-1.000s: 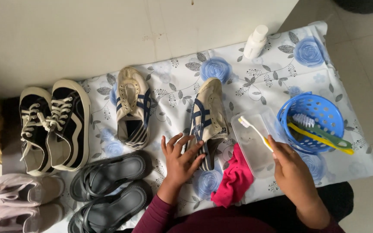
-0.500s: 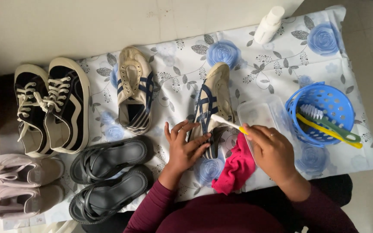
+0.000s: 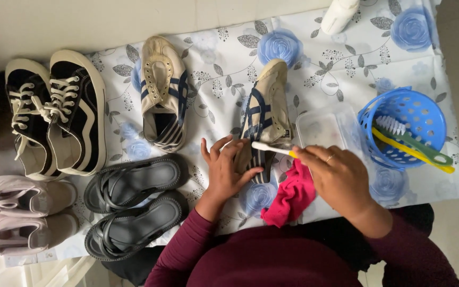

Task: The person scrubs a single sneaker with a toothbrush and wipes it with a cloth. They alternate between brushing and wiping the shoe's upper and side panels while other shoes remain on the table.

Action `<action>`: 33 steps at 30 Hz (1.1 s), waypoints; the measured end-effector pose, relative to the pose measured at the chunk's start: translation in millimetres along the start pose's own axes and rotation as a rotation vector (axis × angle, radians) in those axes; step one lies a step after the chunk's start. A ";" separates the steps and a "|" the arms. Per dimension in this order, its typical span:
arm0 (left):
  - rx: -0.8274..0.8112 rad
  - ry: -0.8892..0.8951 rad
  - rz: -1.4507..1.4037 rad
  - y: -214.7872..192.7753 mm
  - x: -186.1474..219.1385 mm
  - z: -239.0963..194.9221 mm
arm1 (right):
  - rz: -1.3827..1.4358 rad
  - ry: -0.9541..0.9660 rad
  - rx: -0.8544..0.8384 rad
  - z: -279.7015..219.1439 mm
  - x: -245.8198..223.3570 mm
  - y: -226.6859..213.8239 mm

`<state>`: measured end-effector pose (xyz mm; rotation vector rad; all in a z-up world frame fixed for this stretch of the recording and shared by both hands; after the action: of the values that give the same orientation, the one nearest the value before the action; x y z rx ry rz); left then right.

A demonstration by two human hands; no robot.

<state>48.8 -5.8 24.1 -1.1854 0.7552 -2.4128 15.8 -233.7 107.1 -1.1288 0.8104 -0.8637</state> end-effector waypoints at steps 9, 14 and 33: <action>-0.012 0.009 -0.009 0.0 4.0 3.7 | -0.112 0.023 -0.064 7.3 15.2 -20.8; -0.009 0.011 0.022 0.9 2.1 0.0 | -0.114 0.018 -0.109 6.6 7.0 -16.0; -0.145 -0.039 0.181 2.0 1.4 -1.1 | -0.220 -0.031 -0.090 33.4 41.9 -27.2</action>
<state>47.2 -7.8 23.1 -1.1600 0.9951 -2.2131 59.4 -262.7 136.7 -1.3253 0.7132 -0.9973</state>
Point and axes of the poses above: each hand's wrist, its own z-axis towards the middle knuckle, its own y-axis out of the palm, x = y × z, the point moved 6 cm from there along z, towards the middle knuckle, and after that the axes turned 8 degrees about -x, right-handed, at the moved point
